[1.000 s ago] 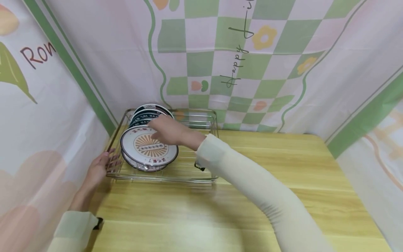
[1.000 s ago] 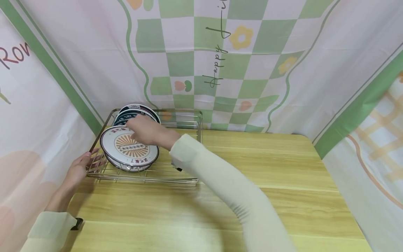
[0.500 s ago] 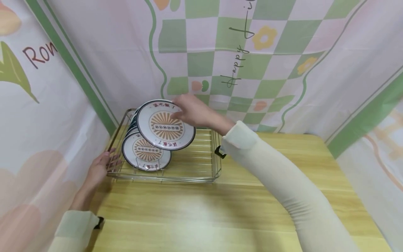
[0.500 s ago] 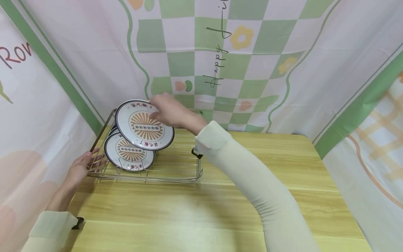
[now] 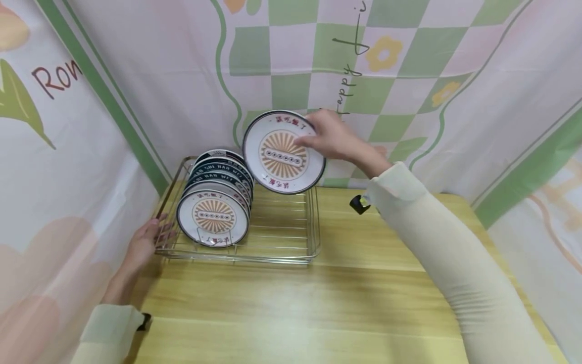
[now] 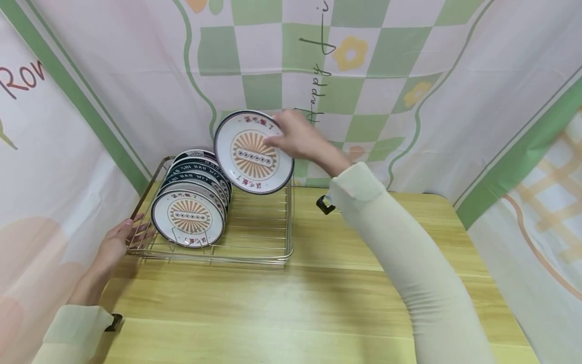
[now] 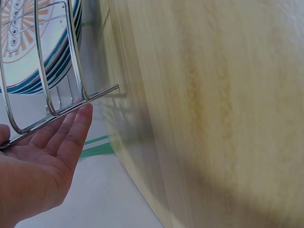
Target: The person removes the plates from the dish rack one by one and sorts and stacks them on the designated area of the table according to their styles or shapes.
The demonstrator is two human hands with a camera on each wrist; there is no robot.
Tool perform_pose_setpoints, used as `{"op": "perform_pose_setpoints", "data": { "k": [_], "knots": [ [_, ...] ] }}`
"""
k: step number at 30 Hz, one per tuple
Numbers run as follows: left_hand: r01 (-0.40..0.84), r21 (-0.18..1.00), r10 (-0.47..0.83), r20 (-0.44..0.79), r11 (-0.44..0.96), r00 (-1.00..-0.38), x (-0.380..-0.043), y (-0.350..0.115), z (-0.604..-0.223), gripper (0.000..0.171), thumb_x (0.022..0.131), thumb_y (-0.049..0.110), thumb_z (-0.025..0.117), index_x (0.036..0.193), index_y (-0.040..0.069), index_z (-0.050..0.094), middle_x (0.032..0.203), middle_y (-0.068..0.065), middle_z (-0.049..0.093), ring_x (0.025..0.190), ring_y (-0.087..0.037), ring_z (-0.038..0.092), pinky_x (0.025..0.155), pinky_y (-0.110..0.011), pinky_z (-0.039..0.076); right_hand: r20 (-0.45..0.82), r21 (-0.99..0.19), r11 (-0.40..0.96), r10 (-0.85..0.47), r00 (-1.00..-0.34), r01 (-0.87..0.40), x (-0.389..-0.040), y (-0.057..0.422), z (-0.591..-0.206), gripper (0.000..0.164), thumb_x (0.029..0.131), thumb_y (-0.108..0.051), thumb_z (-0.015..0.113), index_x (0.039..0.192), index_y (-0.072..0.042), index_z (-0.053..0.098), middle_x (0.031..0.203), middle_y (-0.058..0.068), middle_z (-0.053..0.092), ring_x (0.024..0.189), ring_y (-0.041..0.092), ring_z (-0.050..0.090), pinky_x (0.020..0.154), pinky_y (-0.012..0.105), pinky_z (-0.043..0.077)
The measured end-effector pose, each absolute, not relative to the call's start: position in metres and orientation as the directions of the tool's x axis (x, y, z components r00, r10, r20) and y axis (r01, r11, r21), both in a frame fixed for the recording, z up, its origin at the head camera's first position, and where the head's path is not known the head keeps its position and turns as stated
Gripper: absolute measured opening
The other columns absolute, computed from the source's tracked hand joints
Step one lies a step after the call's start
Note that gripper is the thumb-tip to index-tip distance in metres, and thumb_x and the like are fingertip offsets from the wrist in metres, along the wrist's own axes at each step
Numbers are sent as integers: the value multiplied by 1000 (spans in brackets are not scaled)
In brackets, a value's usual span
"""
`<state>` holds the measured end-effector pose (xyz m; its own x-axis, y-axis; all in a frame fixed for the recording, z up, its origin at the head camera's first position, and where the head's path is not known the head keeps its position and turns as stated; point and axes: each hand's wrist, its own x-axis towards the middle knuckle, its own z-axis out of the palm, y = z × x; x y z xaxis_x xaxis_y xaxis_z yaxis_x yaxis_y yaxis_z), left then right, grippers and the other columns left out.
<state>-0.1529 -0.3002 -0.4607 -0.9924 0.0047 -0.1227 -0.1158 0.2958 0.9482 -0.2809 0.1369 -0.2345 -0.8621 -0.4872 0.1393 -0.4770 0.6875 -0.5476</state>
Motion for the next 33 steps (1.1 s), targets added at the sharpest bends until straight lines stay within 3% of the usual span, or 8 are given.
{"op": "perform_pose_setpoints", "data": {
  "k": [7, 17, 28, 33],
  "knots": [
    [-115, 948, 7, -122, 297, -992, -151, -300, -459, 61, 117, 34, 12, 165, -2, 21, 160, -36, 36, 103, 7, 66, 92, -24, 60, 119, -638, 690, -352, -928, -343, -292, 192, -240, 24, 99, -12, 75, 108, 8, 65, 82, 17, 71, 58, 17, 67, 50, 26, 59],
    [-114, 948, 3, -121, 297, -993, -152, -301, -460, 60, 117, 33, 13, 165, -3, 22, 161, -35, 36, 104, 7, 66, 92, -23, 60, -16, -698, 706, -184, -983, -121, -302, 266, -271, 40, 103, -24, 72, 126, 8, 62, 91, 12, 71, 67, 17, 68, 60, 29, 62],
    [-114, 952, -12, -116, 284, -993, -149, -303, -463, 60, 118, 33, 14, 164, -4, 22, 159, -37, 36, 100, 8, 66, 90, -24, 61, -123, -760, 649, -107, -987, 24, -301, 312, -319, 42, 104, -17, 69, 129, 14, 57, 89, 12, 74, 71, 19, 72, 67, 33, 66],
    [-104, 953, -6, -107, 286, -994, -149, -300, -464, 61, 118, 34, 14, 164, -4, 22, 159, -36, 37, 103, 7, 67, 91, -24, 60, -153, -787, 613, -83, -985, 71, -303, 325, -344, 42, 103, -17, 70, 129, 14, 57, 88, 10, 74, 69, 18, 71, 65, 33, 65]
  ]
}}
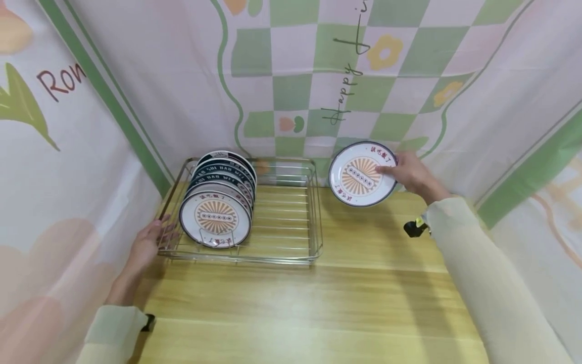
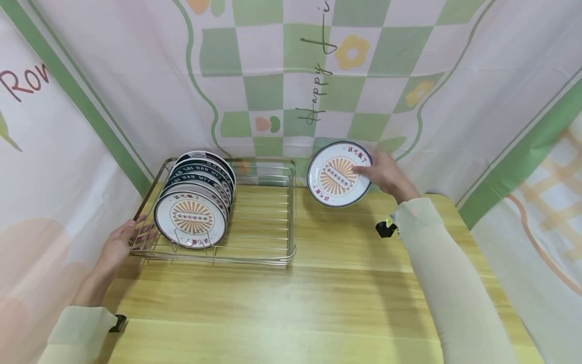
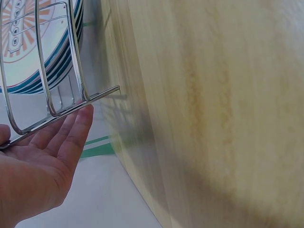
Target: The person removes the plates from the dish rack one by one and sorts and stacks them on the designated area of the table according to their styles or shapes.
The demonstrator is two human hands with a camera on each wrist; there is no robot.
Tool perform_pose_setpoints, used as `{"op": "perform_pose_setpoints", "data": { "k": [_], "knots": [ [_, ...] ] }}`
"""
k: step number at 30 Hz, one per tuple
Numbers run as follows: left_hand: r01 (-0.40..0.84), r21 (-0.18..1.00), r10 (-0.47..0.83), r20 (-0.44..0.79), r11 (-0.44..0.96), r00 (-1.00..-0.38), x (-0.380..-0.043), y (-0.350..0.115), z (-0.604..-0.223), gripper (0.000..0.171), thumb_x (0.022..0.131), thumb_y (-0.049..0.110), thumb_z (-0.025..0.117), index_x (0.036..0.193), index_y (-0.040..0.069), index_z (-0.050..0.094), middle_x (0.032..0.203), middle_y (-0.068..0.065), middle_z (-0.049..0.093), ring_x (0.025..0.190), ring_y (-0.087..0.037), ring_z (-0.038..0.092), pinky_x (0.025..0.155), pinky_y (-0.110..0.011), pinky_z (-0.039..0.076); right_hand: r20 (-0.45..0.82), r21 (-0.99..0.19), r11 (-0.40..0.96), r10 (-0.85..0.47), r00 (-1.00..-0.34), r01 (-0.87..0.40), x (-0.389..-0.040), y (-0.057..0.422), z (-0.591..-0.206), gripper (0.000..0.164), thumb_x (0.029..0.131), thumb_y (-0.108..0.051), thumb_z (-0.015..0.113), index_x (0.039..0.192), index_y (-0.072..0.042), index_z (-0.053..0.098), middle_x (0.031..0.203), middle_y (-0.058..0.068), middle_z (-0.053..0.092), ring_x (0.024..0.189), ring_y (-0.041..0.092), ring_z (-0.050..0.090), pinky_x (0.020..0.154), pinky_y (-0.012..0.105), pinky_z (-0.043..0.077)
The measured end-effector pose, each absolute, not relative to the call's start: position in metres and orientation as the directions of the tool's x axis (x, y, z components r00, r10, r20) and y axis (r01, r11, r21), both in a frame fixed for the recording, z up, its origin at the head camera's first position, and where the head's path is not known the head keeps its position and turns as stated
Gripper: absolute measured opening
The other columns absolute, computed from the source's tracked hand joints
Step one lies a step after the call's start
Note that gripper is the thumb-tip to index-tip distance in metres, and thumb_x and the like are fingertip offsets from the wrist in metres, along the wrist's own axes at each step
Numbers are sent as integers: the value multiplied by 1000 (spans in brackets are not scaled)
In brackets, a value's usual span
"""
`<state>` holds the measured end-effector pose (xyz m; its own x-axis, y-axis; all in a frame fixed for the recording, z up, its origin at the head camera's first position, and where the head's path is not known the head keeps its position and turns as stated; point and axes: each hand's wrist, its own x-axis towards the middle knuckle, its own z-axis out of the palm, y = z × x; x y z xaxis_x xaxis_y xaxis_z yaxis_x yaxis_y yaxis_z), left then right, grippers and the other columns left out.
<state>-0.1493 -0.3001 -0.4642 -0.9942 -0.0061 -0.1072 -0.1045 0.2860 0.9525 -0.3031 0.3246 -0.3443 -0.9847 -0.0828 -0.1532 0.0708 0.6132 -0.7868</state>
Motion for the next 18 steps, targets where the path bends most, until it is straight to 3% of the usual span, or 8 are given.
{"op": "perform_pose_setpoints", "data": {
  "k": [11, 18],
  "knots": [
    [-124, 949, -25, -122, 290, -992, -148, -297, -464, 59, 118, 31, 14, 164, -5, 24, 158, -34, 40, 104, 4, 68, 95, -26, 60, -283, -854, 462, -27, -959, 239, -304, 327, -405, 37, 103, -9, 68, 126, 17, 55, 84, 0, 71, 72, 11, 69, 72, 25, 64],
    [-140, 955, -26, -138, 261, -990, -147, -295, -463, 58, 118, 28, 13, 164, -5, 22, 159, -35, 38, 102, 7, 67, 94, -25, 60, -351, -871, 365, 10, -936, 330, -305, 324, -430, 50, 103, -9, 68, 139, 18, 48, 85, -3, 70, 74, 10, 69, 76, 24, 64]
  ]
}}
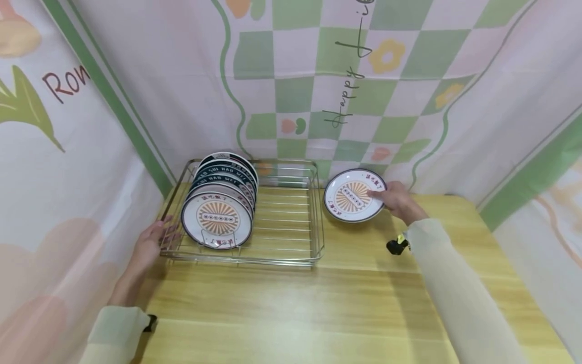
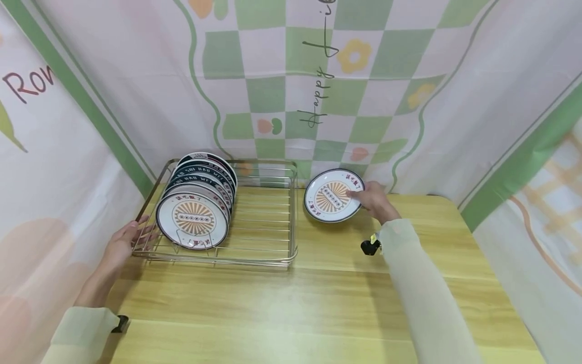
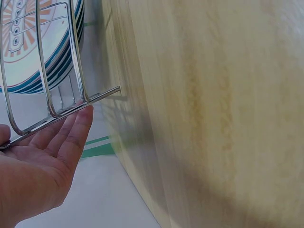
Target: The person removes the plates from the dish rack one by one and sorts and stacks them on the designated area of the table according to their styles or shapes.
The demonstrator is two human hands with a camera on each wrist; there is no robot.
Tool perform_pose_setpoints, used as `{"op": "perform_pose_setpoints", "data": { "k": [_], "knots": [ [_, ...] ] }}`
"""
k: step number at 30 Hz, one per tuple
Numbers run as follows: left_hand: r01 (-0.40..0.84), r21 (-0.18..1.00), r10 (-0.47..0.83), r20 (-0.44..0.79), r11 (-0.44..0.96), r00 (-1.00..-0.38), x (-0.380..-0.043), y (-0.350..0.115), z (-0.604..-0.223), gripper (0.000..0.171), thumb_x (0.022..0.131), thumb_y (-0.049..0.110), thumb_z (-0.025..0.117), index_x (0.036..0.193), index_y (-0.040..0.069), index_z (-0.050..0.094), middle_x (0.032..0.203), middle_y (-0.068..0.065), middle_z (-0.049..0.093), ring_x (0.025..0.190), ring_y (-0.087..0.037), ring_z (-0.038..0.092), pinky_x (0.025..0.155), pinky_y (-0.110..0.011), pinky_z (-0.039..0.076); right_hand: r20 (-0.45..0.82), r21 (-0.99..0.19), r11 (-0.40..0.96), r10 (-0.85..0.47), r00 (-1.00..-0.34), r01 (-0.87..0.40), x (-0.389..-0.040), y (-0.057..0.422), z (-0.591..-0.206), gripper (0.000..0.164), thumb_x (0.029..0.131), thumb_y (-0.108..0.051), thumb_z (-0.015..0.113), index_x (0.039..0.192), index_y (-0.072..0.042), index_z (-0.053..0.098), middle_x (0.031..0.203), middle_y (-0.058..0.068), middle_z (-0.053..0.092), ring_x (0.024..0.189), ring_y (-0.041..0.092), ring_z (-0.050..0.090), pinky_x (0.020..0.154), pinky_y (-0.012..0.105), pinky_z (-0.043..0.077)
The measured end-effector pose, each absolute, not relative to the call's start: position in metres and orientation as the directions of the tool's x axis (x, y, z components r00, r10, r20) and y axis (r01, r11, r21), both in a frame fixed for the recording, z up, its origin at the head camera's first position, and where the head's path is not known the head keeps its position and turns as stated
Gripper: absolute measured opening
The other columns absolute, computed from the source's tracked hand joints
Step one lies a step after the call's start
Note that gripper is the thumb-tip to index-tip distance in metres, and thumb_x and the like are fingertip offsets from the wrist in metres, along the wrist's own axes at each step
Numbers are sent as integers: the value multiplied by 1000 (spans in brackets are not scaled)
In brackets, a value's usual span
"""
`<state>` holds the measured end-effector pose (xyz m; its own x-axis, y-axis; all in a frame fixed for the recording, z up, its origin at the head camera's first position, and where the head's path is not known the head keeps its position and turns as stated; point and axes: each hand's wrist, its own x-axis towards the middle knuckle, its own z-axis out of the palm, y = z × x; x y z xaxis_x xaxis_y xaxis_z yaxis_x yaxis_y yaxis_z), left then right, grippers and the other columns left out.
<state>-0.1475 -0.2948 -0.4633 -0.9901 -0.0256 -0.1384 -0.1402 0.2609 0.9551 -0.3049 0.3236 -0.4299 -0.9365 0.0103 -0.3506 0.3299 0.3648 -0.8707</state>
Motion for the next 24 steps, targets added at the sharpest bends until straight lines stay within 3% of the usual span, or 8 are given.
{"op": "perform_pose_setpoints", "data": {
  "k": [9, 16, 24],
  "knots": [
    [-137, 960, -39, -131, 243, -991, -146, -294, -463, 57, 118, 28, 14, 164, -5, 22, 159, -35, 37, 101, 7, 67, 91, -24, 61, -399, -840, 358, 102, -911, 408, -301, 324, -450, 53, 102, -15, 72, 141, 12, 50, 92, -1, 69, 77, 11, 68, 79, 25, 64],
    [-135, 958, -25, -133, 252, -991, -146, -294, -463, 60, 117, 32, 12, 165, -5, 21, 158, -37, 36, 101, 9, 66, 92, -22, 60, -401, -859, 310, 88, -912, 408, -294, 325, -461, 54, 103, -11, 69, 146, 14, 46, 87, -4, 70, 76, 8, 68, 78, 23, 64],
    [-158, 957, -36, -154, 245, -987, -146, -293, -463, 59, 118, 30, 13, 165, -4, 21, 159, -35, 35, 99, 8, 67, 90, -23, 61, -414, -859, 274, 127, -901, 433, -288, 322, -472, 44, 103, -11, 69, 137, 13, 53, 82, -3, 70, 73, 8, 68, 73, 22, 63]
  ]
}}
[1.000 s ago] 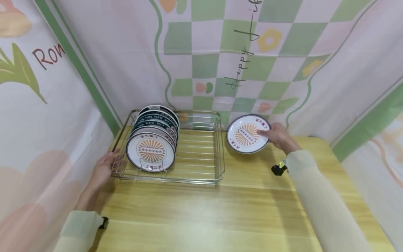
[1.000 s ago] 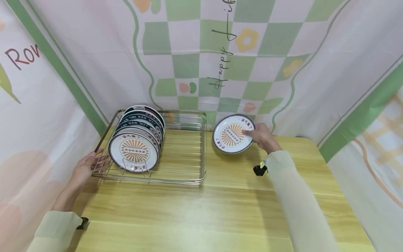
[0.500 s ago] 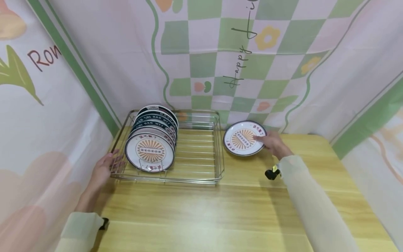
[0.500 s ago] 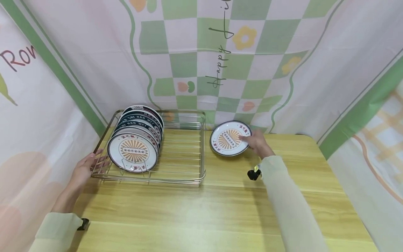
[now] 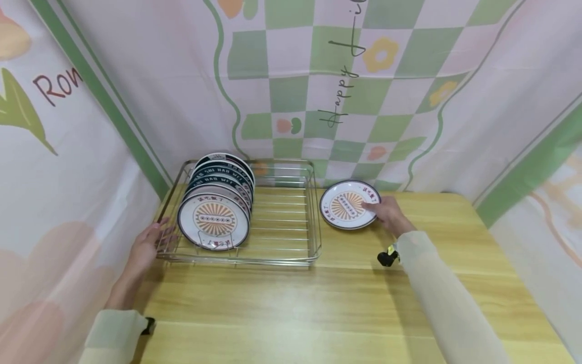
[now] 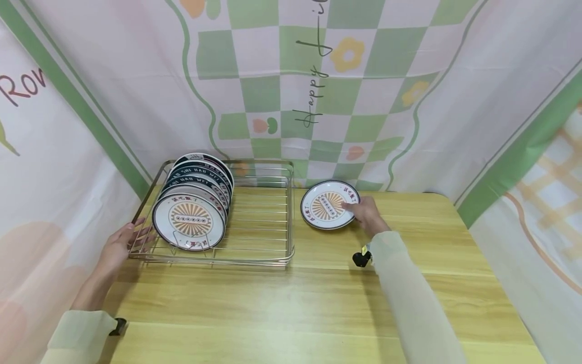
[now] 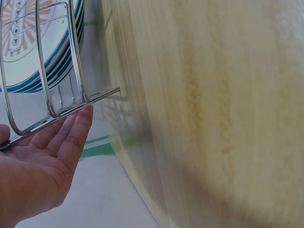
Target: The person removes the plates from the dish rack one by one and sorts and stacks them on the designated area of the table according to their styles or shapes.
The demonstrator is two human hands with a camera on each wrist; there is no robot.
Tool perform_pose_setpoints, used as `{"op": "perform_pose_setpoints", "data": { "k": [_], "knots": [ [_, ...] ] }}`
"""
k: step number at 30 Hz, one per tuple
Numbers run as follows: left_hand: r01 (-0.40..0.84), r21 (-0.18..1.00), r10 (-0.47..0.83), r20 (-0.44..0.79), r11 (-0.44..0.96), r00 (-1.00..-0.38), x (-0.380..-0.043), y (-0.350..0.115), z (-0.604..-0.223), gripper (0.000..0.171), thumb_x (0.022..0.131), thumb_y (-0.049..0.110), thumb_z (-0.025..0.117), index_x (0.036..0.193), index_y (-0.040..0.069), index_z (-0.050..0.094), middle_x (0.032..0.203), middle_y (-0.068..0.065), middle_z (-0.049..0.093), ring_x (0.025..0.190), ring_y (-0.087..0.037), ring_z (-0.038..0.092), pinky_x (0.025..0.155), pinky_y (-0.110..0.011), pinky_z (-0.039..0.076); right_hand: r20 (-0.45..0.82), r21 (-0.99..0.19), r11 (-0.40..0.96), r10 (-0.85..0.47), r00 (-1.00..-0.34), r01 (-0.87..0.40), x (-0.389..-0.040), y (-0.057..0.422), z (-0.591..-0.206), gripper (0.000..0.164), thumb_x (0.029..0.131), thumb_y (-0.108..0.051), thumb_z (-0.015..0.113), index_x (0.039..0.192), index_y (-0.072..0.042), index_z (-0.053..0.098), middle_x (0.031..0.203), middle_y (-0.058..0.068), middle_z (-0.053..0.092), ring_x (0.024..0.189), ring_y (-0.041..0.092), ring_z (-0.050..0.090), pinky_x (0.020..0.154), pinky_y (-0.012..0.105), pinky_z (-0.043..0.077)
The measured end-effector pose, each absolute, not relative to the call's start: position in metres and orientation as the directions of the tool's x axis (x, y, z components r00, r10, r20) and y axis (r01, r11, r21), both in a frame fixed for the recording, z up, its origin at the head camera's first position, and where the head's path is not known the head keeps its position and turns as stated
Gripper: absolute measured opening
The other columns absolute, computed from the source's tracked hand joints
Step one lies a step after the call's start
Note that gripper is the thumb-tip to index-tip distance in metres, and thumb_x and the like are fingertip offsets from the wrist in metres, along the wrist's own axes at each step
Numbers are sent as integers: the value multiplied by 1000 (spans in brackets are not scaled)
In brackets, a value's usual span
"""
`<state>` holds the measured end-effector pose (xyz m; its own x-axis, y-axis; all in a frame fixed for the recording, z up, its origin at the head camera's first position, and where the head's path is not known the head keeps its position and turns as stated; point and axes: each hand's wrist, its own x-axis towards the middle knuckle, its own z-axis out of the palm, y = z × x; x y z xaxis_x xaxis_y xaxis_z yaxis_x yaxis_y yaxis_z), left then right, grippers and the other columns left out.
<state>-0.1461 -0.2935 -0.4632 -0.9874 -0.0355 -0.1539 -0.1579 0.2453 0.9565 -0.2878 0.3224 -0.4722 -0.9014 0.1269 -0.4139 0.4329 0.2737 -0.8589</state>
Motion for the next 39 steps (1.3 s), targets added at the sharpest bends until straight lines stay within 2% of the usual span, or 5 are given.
{"op": "perform_pose_setpoints", "data": {
  "k": [10, 19, 28, 35, 39],
  "knots": [
    [-150, 956, -39, -145, 253, -989, -146, -293, -463, 59, 118, 29, 14, 164, -5, 21, 159, -36, 36, 98, 9, 67, 88, -21, 60, -416, -851, 247, 220, -882, 463, -282, 316, -480, 47, 101, -11, 72, 139, 10, 54, 88, -1, 69, 74, 8, 68, 74, 21, 63],
    [-161, 956, -41, -155, 246, -987, -146, -293, -463, 59, 118, 31, 13, 165, -4, 21, 159, -37, 36, 100, 9, 66, 89, -24, 61, -334, -811, 411, 261, -906, 417, -277, 317, -488, 45, 94, -20, 82, 121, 12, 64, 75, 0, 68, 62, 7, 64, 60, 22, 60],
    [-173, 955, -45, -167, 239, -985, -145, -293, -463, 60, 117, 32, 12, 165, -3, 21, 160, -36, 35, 99, 9, 66, 89, -24, 61, -257, -680, 616, 307, -916, 397, -275, 316, -487, 55, 92, -37, 83, 116, 12, 71, 84, 9, 74, 68, 15, 62, 62, 23, 52],
    [-161, 958, -40, -156, 238, -987, -145, -293, -462, 60, 117, 31, 12, 165, -3, 21, 159, -37, 35, 99, 9, 66, 89, -23, 61, -222, -636, 696, 248, -943, 333, -269, 318, -482, 45, 92, -43, 83, 86, -1, 67, 73, 5, 64, 67, 20, 56, 62, 30, 48],
    [-152, 962, -40, -147, 227, -988, -145, -293, -462, 60, 117, 31, 12, 165, -5, 22, 158, -38, 35, 99, 9, 66, 89, -23, 61, -221, -597, 737, 227, -948, 316, -269, 320, -481, 48, 91, -47, 81, 80, -6, 60, 73, 5, 60, 66, 22, 54, 60, 33, 47]
  ]
}}
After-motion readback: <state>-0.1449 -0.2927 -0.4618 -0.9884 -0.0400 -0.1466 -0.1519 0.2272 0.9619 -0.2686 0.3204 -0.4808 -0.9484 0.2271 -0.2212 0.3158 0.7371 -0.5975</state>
